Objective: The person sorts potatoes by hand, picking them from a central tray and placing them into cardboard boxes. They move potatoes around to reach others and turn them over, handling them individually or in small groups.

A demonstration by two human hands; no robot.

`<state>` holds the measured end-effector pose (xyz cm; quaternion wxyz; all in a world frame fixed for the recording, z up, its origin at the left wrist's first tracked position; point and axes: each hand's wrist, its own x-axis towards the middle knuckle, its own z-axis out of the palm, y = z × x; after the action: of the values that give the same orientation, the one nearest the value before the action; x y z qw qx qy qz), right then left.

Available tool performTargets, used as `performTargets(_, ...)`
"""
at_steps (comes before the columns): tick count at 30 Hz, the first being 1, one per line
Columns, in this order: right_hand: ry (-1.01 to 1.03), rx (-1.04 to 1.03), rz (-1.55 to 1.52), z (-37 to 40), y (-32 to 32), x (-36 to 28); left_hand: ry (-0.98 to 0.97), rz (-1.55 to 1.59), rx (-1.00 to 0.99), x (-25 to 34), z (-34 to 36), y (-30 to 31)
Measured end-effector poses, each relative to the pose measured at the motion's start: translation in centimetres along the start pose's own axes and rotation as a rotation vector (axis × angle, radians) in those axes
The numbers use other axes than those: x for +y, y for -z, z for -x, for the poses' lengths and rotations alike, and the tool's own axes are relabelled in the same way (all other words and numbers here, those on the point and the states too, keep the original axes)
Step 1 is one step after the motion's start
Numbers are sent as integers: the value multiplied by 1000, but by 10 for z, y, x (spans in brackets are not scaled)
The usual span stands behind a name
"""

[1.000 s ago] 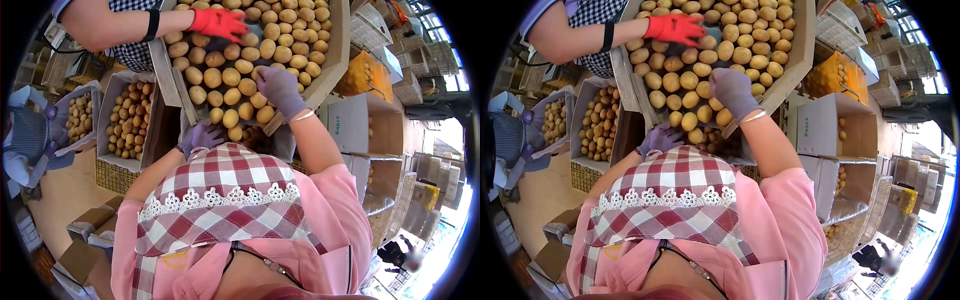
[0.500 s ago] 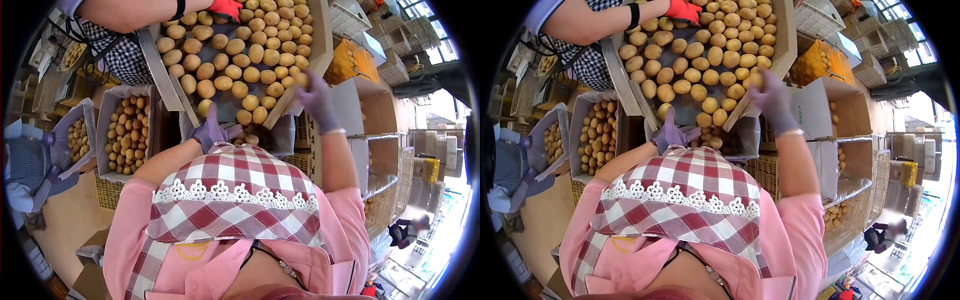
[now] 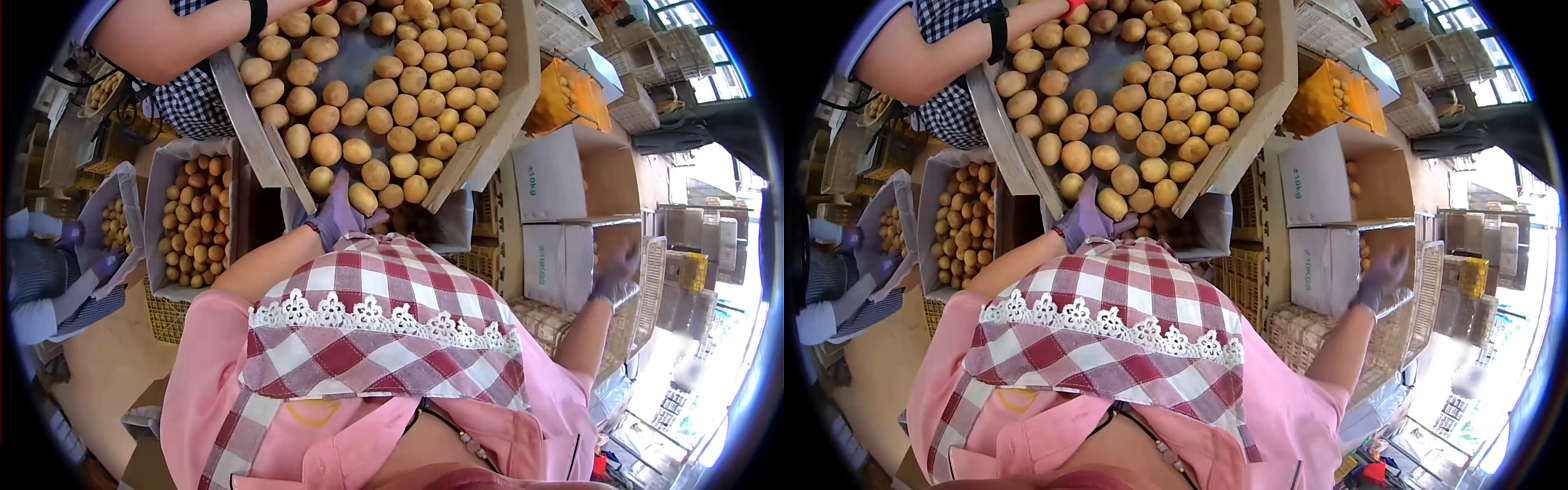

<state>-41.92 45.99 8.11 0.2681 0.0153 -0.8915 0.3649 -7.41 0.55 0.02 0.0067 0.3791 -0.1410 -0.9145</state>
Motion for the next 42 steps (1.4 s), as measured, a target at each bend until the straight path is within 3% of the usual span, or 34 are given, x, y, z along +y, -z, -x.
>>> performTargets(1, 178, -131, -226, 0, -48, -52, -8, -16, -8, 0, 5, -2)
performTargets(2, 554, -141, -51, 6, -86, -110, -18, -31, -15, -1, 10, -4)
performTargets(3, 795, -178, -218, 20, -124, -158, -28, -46, -22, 0, 13, -5)
performTargets(4, 852, -242, -279, 45, -142, -213, 10, -6, -123, -2, 5, 11)
performTargets(6, 879, -681, -274, 79, -199, -261, -1, -47, 116, -4, 9, 17)
performTargets(7, 721, -1061, 17, 98, -214, -288, -6, -65, 235, -5, 13, 18)
performTargets(9, 691, -1189, 402, 142, -234, -327, -138, -30, 187, -11, 32, 15)
performTargets(11, 798, -1179, 357, 159, -261, -323, -115, 36, 108, -15, 37, 24)
performTargets(15, 747, -1268, 155, 160, -253, -326, -108, 145, 106, -17, 28, 35)
performTargets(19, 706, -1119, -164, 180, -203, -319, -130, 230, 127, -14, 25, 12)
performTargets(22, 886, -634, -555, 112, -163, -285, -173, 248, 133, -10, 21, 12)
performTargets(23, 787, -533, -477, 77, -155, -259, -144, 276, 129, -9, 19, 14)
performTargets(24, 672, -407, -613, 43, -153, -231, -114, 305, 122, -8, 15, 16)
performTargets(25, 729, -161, -210, -5, -150, -189, -81, 336, 115, -8, 12, 17)
performTargets(26, 407, -130, -338, -32, -141, -162, -48, 335, 111, -8, 11, 19)
performTargets(27, 525, 181, 266, -73, -151, -96, -87, 276, 98, -11, 11, 20)
performTargets(30, 336, 163, -157, -100, -166, -78, -193, 172, 107, -13, 22, 8)
performTargets(32, 553, -148, -245, -51, -175, -174, -172, 37, 117, -13, 22, 12)
performTargets(33, 626, -269, -412, -33, -216, -187, -161, -31, 119, -14, 20, 16)
performTargets(34, 740, -440, -402, -3, -222, -232, -97, 40, 72, -13, 15, 27)
performTargets(35, 685, -605, -276, 28, -237, -260, -111, -6, 76, -15, 14, 32)
performTargets(36, 688, -705, 146, 55, -260, -284, -128, -50, 81, -17, 13, 36)
performTargets(37, 653, -1039, 354, 80, -251, -328, -148, -93, 87, -18, 13, 41)
performTargets(38, 557, -784, 374, 136, -295, -329, -147, -151, 41, -20, 10, 53)
performTargets(39, 517, -850, 301, 164, -285, -355, -191, -115, 80, -20, 20, 45)
performTargets(41, 871, -1036, 300, 214, -254, -385, -277, -42, 159, -19, 43, 16)
performTargets(42, 1011, -911, 227, 247, -244, -383, -249, -46, 171, -16, 40, 22)
